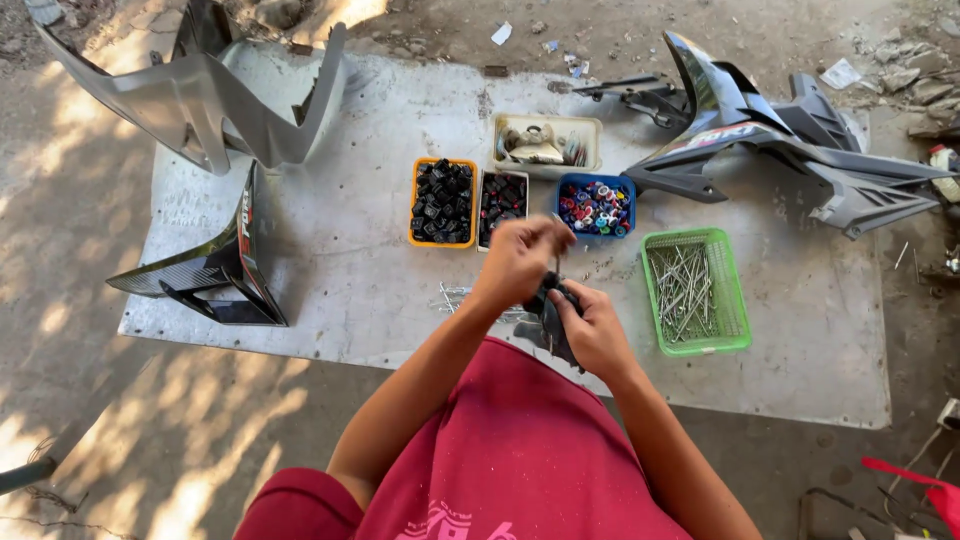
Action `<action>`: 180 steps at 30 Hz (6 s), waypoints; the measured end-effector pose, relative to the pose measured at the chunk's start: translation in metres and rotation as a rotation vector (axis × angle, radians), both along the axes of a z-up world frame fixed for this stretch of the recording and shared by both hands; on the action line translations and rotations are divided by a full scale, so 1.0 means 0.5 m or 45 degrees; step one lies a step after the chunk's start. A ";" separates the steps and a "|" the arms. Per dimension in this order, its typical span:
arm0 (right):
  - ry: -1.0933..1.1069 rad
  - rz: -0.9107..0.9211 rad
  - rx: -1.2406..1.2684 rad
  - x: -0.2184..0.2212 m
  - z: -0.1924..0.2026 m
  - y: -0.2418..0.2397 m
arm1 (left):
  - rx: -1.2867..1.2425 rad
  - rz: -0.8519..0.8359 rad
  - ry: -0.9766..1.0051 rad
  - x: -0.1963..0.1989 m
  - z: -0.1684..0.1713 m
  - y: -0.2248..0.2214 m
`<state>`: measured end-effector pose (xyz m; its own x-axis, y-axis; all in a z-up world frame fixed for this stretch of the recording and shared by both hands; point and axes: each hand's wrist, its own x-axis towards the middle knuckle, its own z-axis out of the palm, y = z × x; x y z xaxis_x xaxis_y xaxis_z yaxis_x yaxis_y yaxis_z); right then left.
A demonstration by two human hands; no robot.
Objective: Cleaning individual motorcycle wheel spokes with a cloth and sorting them on a workbench.
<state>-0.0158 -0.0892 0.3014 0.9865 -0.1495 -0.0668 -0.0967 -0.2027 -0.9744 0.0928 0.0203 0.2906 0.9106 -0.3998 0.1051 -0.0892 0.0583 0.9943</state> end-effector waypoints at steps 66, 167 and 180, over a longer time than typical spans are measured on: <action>0.665 -0.532 0.116 -0.147 -0.508 -0.021 | 0.416 0.135 0.509 -0.051 -0.624 0.011; 1.193 -0.543 0.876 -0.254 -0.813 -0.112 | 1.847 -0.185 -0.378 -0.120 -1.026 0.023; 1.017 -0.511 0.747 -0.161 -0.800 0.011 | 1.064 -0.008 -0.209 -0.069 -0.951 0.045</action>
